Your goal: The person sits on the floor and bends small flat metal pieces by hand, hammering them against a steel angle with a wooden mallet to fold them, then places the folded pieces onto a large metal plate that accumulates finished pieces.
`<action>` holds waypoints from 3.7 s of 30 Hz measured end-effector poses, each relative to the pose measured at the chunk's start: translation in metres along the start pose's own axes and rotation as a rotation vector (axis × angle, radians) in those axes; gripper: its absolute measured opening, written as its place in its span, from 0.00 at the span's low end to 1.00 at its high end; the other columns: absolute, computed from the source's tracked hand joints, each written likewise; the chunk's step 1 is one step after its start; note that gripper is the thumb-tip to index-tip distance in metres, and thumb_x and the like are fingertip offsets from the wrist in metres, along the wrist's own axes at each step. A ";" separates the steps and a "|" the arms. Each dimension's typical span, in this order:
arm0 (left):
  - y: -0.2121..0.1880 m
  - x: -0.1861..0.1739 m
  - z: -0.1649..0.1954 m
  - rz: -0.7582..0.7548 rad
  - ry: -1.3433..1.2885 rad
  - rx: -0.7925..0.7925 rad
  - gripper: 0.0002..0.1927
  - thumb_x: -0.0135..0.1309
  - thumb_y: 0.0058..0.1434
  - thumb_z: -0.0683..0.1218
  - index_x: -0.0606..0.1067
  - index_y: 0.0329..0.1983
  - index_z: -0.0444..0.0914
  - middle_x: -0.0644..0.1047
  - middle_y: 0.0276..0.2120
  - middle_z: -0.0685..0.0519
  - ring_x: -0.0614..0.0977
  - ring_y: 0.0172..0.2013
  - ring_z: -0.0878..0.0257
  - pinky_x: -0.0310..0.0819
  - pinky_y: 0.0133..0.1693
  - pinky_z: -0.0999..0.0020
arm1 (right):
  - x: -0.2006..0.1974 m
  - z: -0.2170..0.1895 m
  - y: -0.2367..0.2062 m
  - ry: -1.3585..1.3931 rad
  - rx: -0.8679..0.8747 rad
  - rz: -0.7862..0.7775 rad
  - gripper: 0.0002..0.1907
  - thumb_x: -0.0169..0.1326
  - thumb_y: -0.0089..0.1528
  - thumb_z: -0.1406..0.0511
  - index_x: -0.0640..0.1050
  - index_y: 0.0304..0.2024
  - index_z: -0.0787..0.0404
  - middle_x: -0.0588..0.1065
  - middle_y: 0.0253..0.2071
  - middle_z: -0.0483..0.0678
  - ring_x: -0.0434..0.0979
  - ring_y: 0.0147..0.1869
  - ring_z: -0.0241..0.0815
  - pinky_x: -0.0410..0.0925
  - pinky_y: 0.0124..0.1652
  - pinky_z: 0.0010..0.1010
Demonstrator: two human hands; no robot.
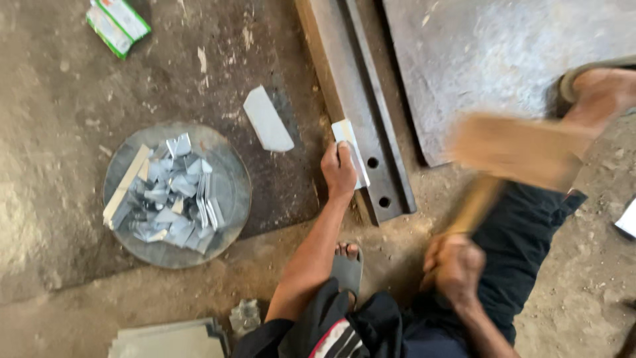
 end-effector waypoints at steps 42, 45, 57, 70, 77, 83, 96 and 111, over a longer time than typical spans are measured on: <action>0.001 0.000 -0.009 -0.044 0.000 0.060 0.16 0.46 0.71 0.51 0.75 0.36 0.33 0.75 0.27 0.46 0.77 0.30 0.56 0.71 0.36 0.57 | 0.003 0.093 0.034 -0.335 0.341 -0.230 0.24 0.45 0.69 0.57 0.71 0.21 0.61 0.65 0.17 0.42 0.64 0.20 0.39 0.58 0.21 0.34; 0.000 -0.002 -0.011 -0.059 -0.040 0.024 0.16 0.47 0.70 0.50 0.76 0.34 0.34 0.73 0.25 0.48 0.75 0.29 0.60 0.71 0.35 0.60 | 0.002 0.047 0.048 -0.373 -0.096 -0.066 0.22 0.44 0.73 0.61 0.70 0.25 0.64 0.65 0.20 0.48 0.64 0.22 0.45 0.57 0.24 0.36; -0.001 0.001 -0.012 -0.107 -0.054 -0.080 0.15 0.47 0.72 0.50 0.75 0.37 0.33 0.71 0.25 0.52 0.70 0.29 0.66 0.67 0.33 0.64 | 0.055 -0.017 0.059 -0.496 -0.452 -0.042 0.21 0.47 0.71 0.63 0.71 0.23 0.65 0.68 0.19 0.55 0.69 0.22 0.47 0.61 0.25 0.39; 0.000 -0.014 0.015 -0.325 -0.121 -0.096 0.15 0.48 0.73 0.49 0.71 0.34 0.34 0.71 0.26 0.50 0.71 0.31 0.65 0.68 0.36 0.65 | -0.017 0.032 0.106 -0.636 0.197 -0.084 0.27 0.53 0.71 0.48 0.79 0.34 0.65 0.76 0.33 0.58 0.77 0.34 0.57 0.68 0.34 0.46; -0.043 -0.016 0.108 -1.422 0.472 0.020 0.08 0.48 0.68 0.45 0.78 0.42 0.46 0.76 0.27 0.55 0.78 0.29 0.59 0.75 0.34 0.57 | 0.009 -0.028 0.077 -0.134 -0.092 -0.631 0.18 0.52 0.70 0.58 0.83 0.45 0.68 0.79 0.41 0.46 0.76 0.44 0.37 0.70 0.42 0.31; -0.028 -0.037 0.179 -0.804 0.690 0.640 0.09 0.56 0.62 0.55 0.76 0.42 0.49 0.77 0.34 0.56 0.81 0.37 0.57 0.72 0.44 0.58 | 0.021 0.006 0.064 -0.382 0.342 -0.293 0.15 0.56 0.65 0.62 0.84 0.42 0.68 0.70 0.22 0.46 0.64 0.23 0.37 0.58 0.23 0.32; -0.053 -0.055 0.045 -0.290 -0.357 -0.380 0.06 0.54 0.68 0.39 0.74 0.45 0.31 0.80 0.30 0.53 0.80 0.25 0.68 0.77 0.27 0.71 | 0.051 -0.003 0.027 -0.157 0.012 -0.255 0.14 0.54 0.68 0.65 0.82 0.47 0.70 0.80 0.35 0.45 0.77 0.40 0.31 0.70 0.43 0.22; -0.075 -0.036 0.065 -0.162 -0.684 -0.471 0.15 0.44 0.75 0.52 0.73 0.42 0.36 0.74 0.34 0.56 0.74 0.35 0.70 0.71 0.40 0.71 | 0.080 0.007 0.026 -0.288 -0.183 -0.112 0.10 0.57 0.65 0.67 0.83 0.44 0.69 0.79 0.30 0.44 0.75 0.34 0.30 0.68 0.36 0.24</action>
Point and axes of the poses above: each hand's wrist, its own y-axis towards the middle knuckle, its own x-axis out of the palm, z = x × y, the point moved 4 cm from there along y, towards the middle knuckle
